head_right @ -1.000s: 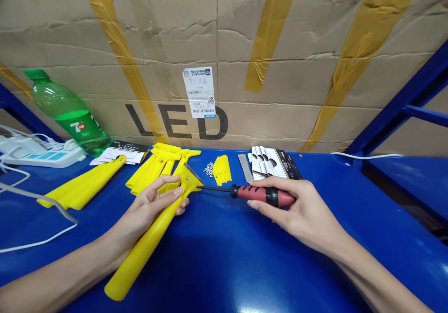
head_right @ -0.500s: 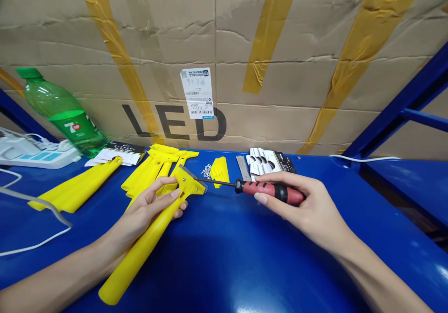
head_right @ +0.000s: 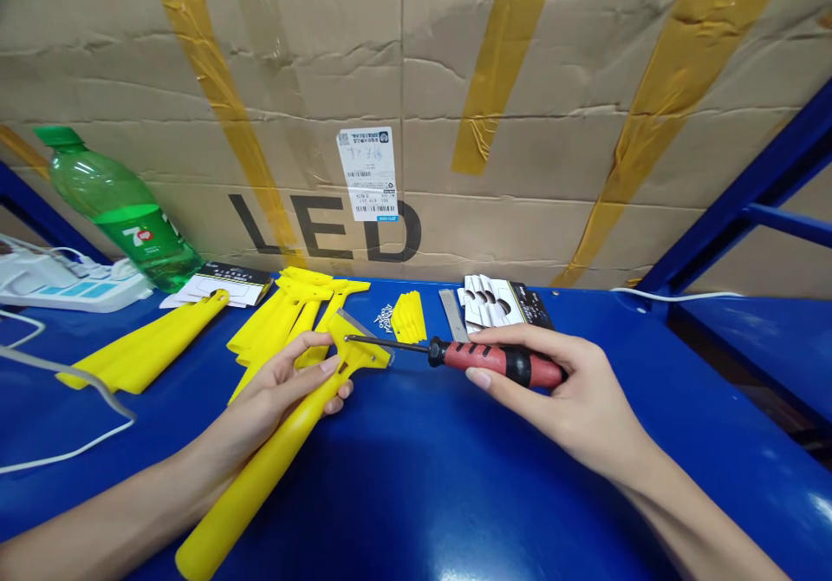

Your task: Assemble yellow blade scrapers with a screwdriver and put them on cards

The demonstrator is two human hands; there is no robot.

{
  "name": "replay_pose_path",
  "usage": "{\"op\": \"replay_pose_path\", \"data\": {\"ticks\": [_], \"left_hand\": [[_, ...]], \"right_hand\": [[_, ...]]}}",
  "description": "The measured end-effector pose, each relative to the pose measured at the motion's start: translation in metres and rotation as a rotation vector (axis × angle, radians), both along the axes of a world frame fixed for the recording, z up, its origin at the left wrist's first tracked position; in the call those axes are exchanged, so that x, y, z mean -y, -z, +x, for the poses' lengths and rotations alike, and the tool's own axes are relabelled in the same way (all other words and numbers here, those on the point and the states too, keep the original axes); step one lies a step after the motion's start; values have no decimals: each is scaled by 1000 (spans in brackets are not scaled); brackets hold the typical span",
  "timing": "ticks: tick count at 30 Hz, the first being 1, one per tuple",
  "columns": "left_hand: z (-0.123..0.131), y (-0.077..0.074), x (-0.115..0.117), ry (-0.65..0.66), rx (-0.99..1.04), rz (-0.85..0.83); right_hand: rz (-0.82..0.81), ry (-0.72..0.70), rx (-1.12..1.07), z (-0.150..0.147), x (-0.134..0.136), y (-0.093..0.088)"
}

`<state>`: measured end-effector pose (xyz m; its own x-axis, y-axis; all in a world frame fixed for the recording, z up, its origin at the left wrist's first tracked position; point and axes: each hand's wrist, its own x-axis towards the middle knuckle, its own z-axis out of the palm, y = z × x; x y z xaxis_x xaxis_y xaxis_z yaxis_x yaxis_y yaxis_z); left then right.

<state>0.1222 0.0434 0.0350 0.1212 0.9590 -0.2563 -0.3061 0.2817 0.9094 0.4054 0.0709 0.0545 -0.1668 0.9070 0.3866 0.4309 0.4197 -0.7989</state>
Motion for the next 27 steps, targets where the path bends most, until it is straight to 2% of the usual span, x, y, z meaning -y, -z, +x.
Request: {"op": "replay_pose_path", "data": {"ticks": [7, 15, 24, 27], "left_hand": [[-2, 2, -1, 1, 45, -34], [0, 0, -3, -18, 165, -99], [-1, -5, 3, -78, -21, -26], [0, -5, 4, -101, -41, -18]], "right_hand": [[13, -10, 41, 0, 2, 0], [117, 8, 154, 5, 0, 5], [299, -66, 222, 6, 2, -2], [248, -81, 207, 9, 3, -5]]}}
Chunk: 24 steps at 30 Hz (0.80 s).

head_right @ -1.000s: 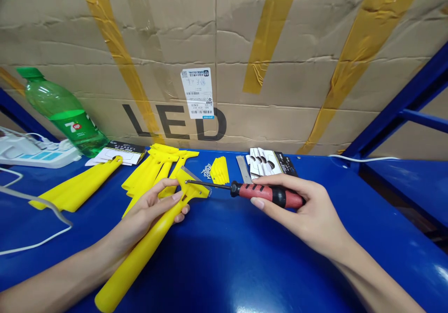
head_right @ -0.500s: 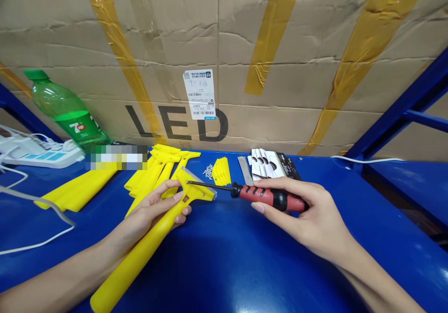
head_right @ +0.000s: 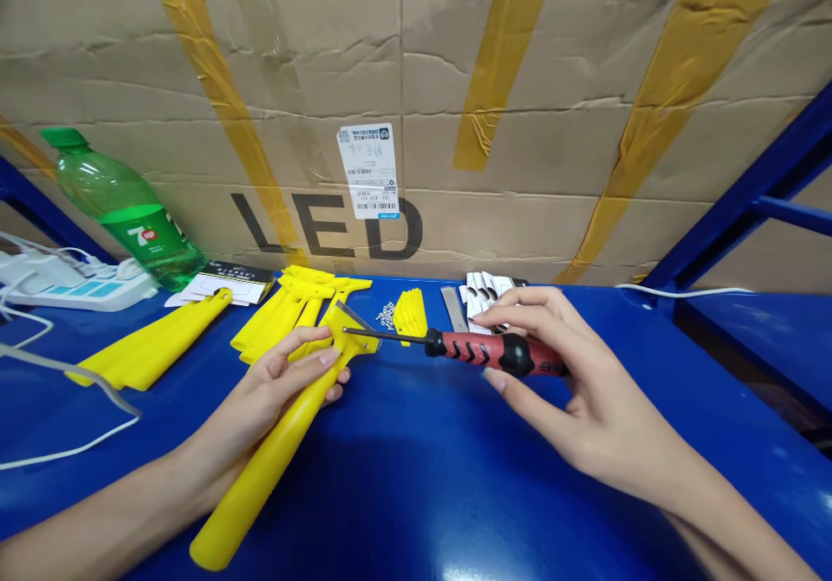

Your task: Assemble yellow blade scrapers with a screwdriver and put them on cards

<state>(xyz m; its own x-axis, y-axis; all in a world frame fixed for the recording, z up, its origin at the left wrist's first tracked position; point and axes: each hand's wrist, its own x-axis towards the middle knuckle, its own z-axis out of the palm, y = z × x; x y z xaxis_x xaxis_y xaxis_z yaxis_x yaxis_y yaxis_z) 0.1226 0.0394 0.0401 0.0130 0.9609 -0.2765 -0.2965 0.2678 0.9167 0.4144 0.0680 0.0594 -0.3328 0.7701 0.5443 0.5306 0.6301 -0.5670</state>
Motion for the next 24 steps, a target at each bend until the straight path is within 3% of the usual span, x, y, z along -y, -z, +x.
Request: {"op": "replay_pose_path", "data": {"ticks": [5, 7, 10, 13, 16, 18, 21, 24], "left_hand": [[3, 4, 3, 1, -12, 6], [3, 6, 4, -5, -22, 6], [4, 5, 3, -28, -33, 0], [6, 2, 3, -47, -26, -5], [7, -2, 4, -58, -22, 7], [7, -5, 4, -77, -25, 17], [5, -6, 3, -101, -31, 24], [5, -4, 2, -80, -39, 28]], "right_hand": [[-341, 97, -312, 0, 1, 3], [-407, 59, -343, 1, 0, 2], [-377, -36, -248, 6, -5, 0], [-345, -14, -201, 5, -9, 2], [-474, 45, -290, -2, -10, 7], [-522, -16, -351, -6, -10, 9], [-485, -153, -404, -6, -9, 10], [-418, -98, -411, -6, -9, 10]]}}
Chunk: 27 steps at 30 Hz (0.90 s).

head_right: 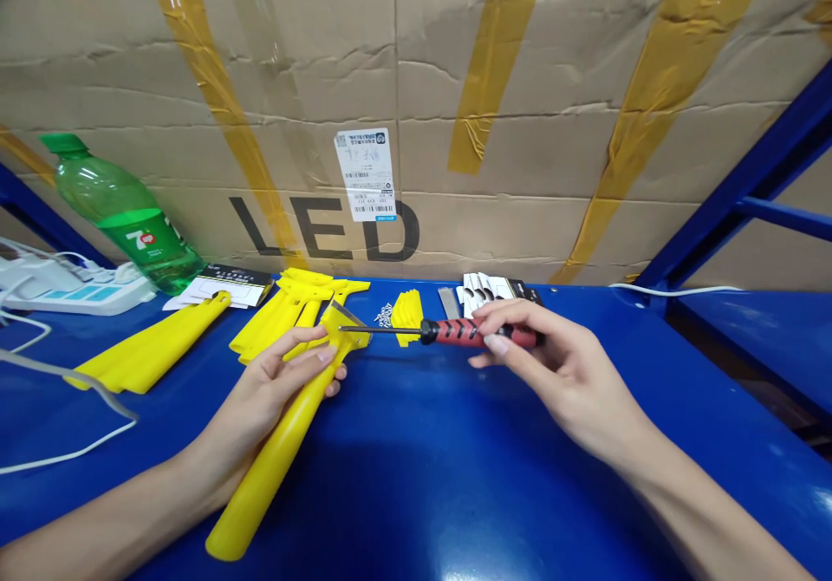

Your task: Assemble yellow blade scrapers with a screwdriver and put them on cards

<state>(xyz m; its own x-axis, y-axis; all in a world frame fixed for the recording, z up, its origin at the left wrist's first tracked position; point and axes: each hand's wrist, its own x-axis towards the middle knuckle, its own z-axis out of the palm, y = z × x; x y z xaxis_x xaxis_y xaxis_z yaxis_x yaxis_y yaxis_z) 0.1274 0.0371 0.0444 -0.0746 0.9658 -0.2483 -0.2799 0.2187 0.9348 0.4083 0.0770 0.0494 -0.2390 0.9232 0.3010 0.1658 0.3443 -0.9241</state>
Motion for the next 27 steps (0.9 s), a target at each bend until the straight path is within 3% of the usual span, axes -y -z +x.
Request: {"op": "replay_pose_path", "data": {"ticks": [3, 9, 13, 19, 24, 27], "left_hand": [[1, 3, 0, 27, -19, 9], [2, 2, -1, -8, -21, 1], [2, 2, 1, 21, -27, 10], [1, 2, -1, -20, -19, -8], [3, 3, 1, 14, -36, 13], [3, 3, 1, 6, -37, 8]], "right_hand": [[-38, 63, 51, 0, 1, 0], [18, -34, 111, 6, 0, -2], [-41, 76, 117, 4, 2, -2], [112, 4, 130, 3, 3, -4], [-50, 84, 120, 3, 0, -2], [-44, 28, 115, 5, -2, -1]]}}
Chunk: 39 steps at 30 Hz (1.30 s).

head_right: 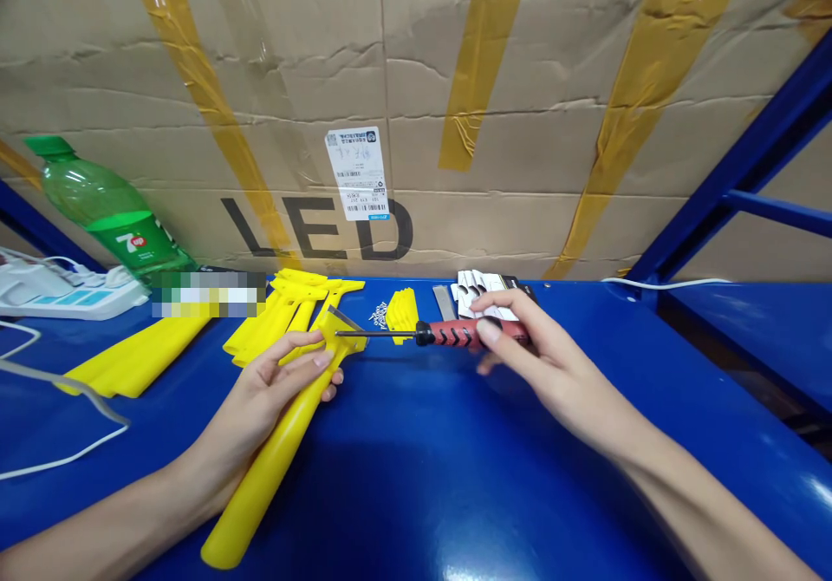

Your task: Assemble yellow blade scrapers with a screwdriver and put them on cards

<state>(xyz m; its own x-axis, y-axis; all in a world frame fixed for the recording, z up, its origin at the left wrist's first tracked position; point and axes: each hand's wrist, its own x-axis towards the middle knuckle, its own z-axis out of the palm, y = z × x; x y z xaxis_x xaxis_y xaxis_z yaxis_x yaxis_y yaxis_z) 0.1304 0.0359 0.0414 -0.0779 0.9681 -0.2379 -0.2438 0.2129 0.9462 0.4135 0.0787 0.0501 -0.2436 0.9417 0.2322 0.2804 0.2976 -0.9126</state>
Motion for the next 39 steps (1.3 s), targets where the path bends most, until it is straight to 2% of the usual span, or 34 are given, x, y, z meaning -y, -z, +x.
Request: {"op": "replay_pose_path", "data": {"ticks": [3, 7, 12, 17, 23, 28, 33, 37, 39], "left_hand": [[0, 0, 0, 0, 1, -3], [0, 0, 2, 31, -8, 19], [-2, -1, 1, -17, 29, -11], [-3, 0, -2, 9, 47, -23], [-1, -3, -1, -47, 44, -28], [0, -3, 2, -11, 51, -26], [-2, -4, -1, -66, 50, -32], [-3, -4, -1, -33, 56, -42], [-4, -4, -2, -41, 62, -38]], "right_hand": [[10, -46, -42, 2, -1, 1], [-47, 108, -18, 1, -1, 2], [5, -96, -88, 3, 1, 1], [9, 78, 1, 1, 4, 0], [77, -60, -20, 0, 5, -3], [-40, 91, -63, 0, 4, 0], [3, -84, -98, 1, 5, 0], [-31, 37, -68, -3, 5, 1], [-28, 24, -89, -4, 5, 1]]}}
